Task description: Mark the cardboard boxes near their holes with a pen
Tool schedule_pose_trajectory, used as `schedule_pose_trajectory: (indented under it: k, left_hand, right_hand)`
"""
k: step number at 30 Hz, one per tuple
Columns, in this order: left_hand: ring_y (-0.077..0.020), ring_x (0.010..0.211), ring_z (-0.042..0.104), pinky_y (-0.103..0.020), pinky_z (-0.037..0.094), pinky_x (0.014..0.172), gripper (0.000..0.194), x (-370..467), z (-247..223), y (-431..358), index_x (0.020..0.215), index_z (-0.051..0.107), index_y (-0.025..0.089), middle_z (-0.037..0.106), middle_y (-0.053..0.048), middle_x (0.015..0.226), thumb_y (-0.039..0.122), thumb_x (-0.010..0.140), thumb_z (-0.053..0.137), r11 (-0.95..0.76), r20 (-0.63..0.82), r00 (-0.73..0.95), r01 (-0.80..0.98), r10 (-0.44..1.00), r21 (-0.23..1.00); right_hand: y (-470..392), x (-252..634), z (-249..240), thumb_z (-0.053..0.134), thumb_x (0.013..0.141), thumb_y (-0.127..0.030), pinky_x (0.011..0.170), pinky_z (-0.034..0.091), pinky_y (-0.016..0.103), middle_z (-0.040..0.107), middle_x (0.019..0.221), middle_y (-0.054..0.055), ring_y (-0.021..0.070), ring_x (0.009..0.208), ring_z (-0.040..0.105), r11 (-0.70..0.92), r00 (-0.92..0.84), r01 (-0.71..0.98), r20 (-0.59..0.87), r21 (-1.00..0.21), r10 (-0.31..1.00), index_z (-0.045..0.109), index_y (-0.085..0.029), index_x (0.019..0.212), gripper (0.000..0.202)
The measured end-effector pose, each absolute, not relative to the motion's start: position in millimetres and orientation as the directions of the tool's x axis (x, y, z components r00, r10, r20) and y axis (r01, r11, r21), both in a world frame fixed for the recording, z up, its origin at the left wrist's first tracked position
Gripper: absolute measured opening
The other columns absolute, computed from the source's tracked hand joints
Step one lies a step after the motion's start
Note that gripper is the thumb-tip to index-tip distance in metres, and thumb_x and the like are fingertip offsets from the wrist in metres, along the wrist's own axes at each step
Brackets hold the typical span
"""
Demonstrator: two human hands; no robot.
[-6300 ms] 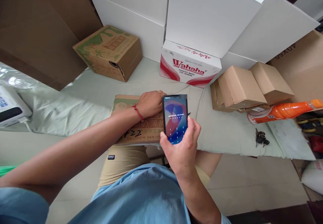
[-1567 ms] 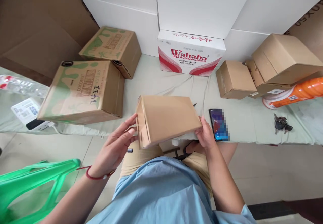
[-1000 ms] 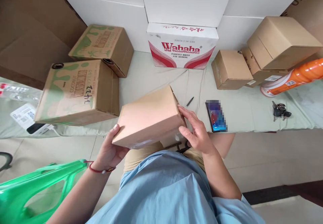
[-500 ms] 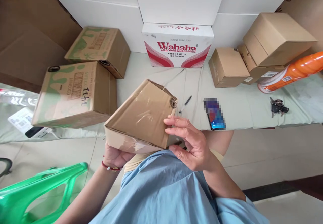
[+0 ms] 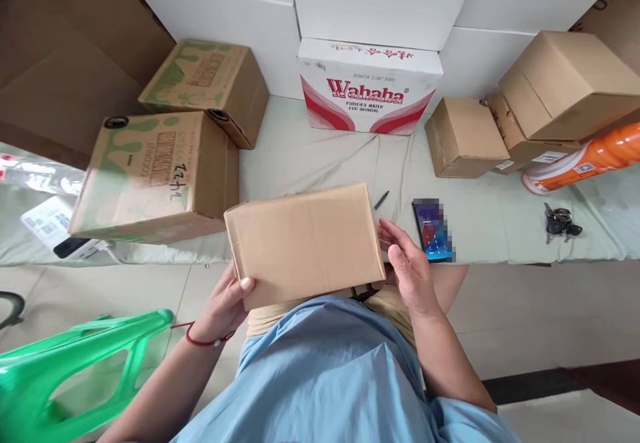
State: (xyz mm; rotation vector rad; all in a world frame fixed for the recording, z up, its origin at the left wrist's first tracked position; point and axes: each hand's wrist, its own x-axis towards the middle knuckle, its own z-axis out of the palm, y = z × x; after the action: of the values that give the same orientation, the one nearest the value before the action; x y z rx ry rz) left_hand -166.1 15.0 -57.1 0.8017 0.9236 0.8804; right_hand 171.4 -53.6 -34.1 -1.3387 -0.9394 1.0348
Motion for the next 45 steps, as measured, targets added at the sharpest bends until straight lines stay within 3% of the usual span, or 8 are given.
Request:
schedule_pose_trajectory:
  k: [5, 12, 17, 23, 29, 32, 38, 45]
  left_hand:
    - [-0.0429, 0.158, 0.055, -0.052, 0.056, 0.126, 0.096, -166.9, -50.0, 19.0, 0.162, 0.057, 0.030, 0.063, -0.016, 0.162, 0.040, 0.078, 0.102, 0.121, -0.091, 0.376, -0.057, 0.922, 0.991]
    - [-0.0403, 0.169, 0.042, -0.058, 0.049, 0.132, 0.078, -170.5, -56.6, 27.1, 0.168, 0.054, 0.034, 0.061, -0.014, 0.167, 0.038, 0.097, 0.087, -0.130, 0.104, 0.297, 0.067, 0.949, 0.989]
    - [-0.0366, 0.177, 0.026, -0.056, 0.035, 0.141, 0.082, -177.0, -53.0, 25.6, 0.173, 0.047, 0.043, 0.041, -0.006, 0.185, 0.028, 0.100, 0.081, -0.144, 0.143, 0.406, -0.029, 0.903, 0.989]
    - [-0.0411, 0.176, 0.024, -0.063, 0.015, 0.146, 0.084, -162.9, -20.0, 16.0, 0.163, 0.065, 0.036, 0.045, -0.006, 0.182, 0.011, 0.084, 0.081, -0.178, 0.166, 0.446, -0.015, 0.880, 0.984]
    - [-0.0408, 0.171, 0.038, -0.064, 0.025, 0.145, 0.078, -143.8, -5.6, 6.1, 0.152, 0.073, 0.033, 0.063, -0.010, 0.166, 0.009, 0.078, 0.082, -0.053, 0.152, 0.431, -0.232, 0.889, 0.971]
    - [-0.0395, 0.170, 0.040, -0.057, 0.034, 0.143, 0.055, -139.6, -10.2, 10.0, 0.145, 0.076, 0.028, 0.062, -0.013, 0.162, 0.029, 0.091, 0.085, -0.035, 0.124, 0.349, -0.252, 0.929, 0.967]
    - [-0.0327, 0.124, 0.073, -0.041, 0.067, 0.096, 0.069, -152.3, -17.2, 23.4, 0.114, 0.075, 0.025, 0.078, -0.008, 0.115, 0.087, 0.085, 0.077, 0.267, -0.255, 0.081, -0.316, 0.964, 0.910]
    - [-0.0191, 0.066, 0.068, -0.026, 0.049, 0.049, 0.069, -183.6, -15.0, 31.8, 0.086, 0.064, 0.022, 0.067, 0.000, 0.076, 0.084, 0.071, 0.089, 0.465, -0.492, -0.002, -0.322, 0.870, 0.824]
  right_hand:
    - [-46.8, 171.1, -30.3, 0.082, 0.097, -0.059, 0.101, 0.066, 0.039, 0.076, 0.135, 0.011, 0.0282, 0.119, 0.075, -0.053, 0.272, 0.117, -0.020, -0.992, 0.962, 0.080, -0.027, 0.130, 0.046]
    - [-43.9, 164.7, -32.6, 0.080, 0.091, -0.042, 0.100, 0.066, 0.042, 0.080, 0.136, 0.007, 0.0306, 0.123, 0.075, -0.132, 0.227, -0.061, -0.142, -0.989, 0.964, 0.075, -0.029, 0.139, 0.050]
    - [-42.4, 170.4, -32.1, 0.059, 0.101, -0.070, 0.098, 0.068, 0.050, 0.081, 0.137, 0.011, 0.0364, 0.128, 0.076, -0.174, 0.200, -0.278, -0.234, -0.945, 0.951, 0.075, -0.027, 0.141, 0.061]
    - [-34.0, 192.5, -36.8, 0.075, 0.098, -0.062, 0.113, 0.060, 0.041, 0.074, 0.155, 0.007, 0.0311, 0.144, 0.068, -0.185, 0.386, -0.055, -0.192, -0.981, 0.902, 0.071, -0.029, 0.148, 0.060]
    - [-35.8, 212.2, -50.8, 0.071, 0.095, -0.061, 0.098, 0.064, 0.040, 0.082, 0.136, 0.007, 0.0320, 0.129, 0.076, -0.145, 0.469, -0.086, -0.169, -0.986, 0.867, 0.079, -0.026, 0.130, 0.050]
    - [-41.2, 207.2, -51.2, 0.073, 0.096, -0.064, 0.095, 0.066, 0.043, 0.086, 0.121, 0.008, 0.0332, 0.117, 0.080, -0.151, 0.460, -0.131, -0.195, -0.980, 0.866, 0.083, -0.024, 0.117, 0.046]
    - [-49.3, 172.6, -26.7, 0.075, 0.105, -0.050, 0.106, 0.064, 0.041, 0.081, 0.140, 0.008, 0.0300, 0.128, 0.078, -0.035, 0.193, 0.179, 0.000, -0.983, 0.981, 0.083, -0.029, 0.133, 0.036]
    - [-49.5, 133.0, 13.9, 0.077, 0.104, -0.035, 0.120, 0.060, 0.055, 0.071, 0.157, 0.014, 0.0345, 0.144, 0.069, 0.399, -0.082, 0.526, 0.423, -0.751, 0.903, 0.063, -0.032, 0.162, 0.059]
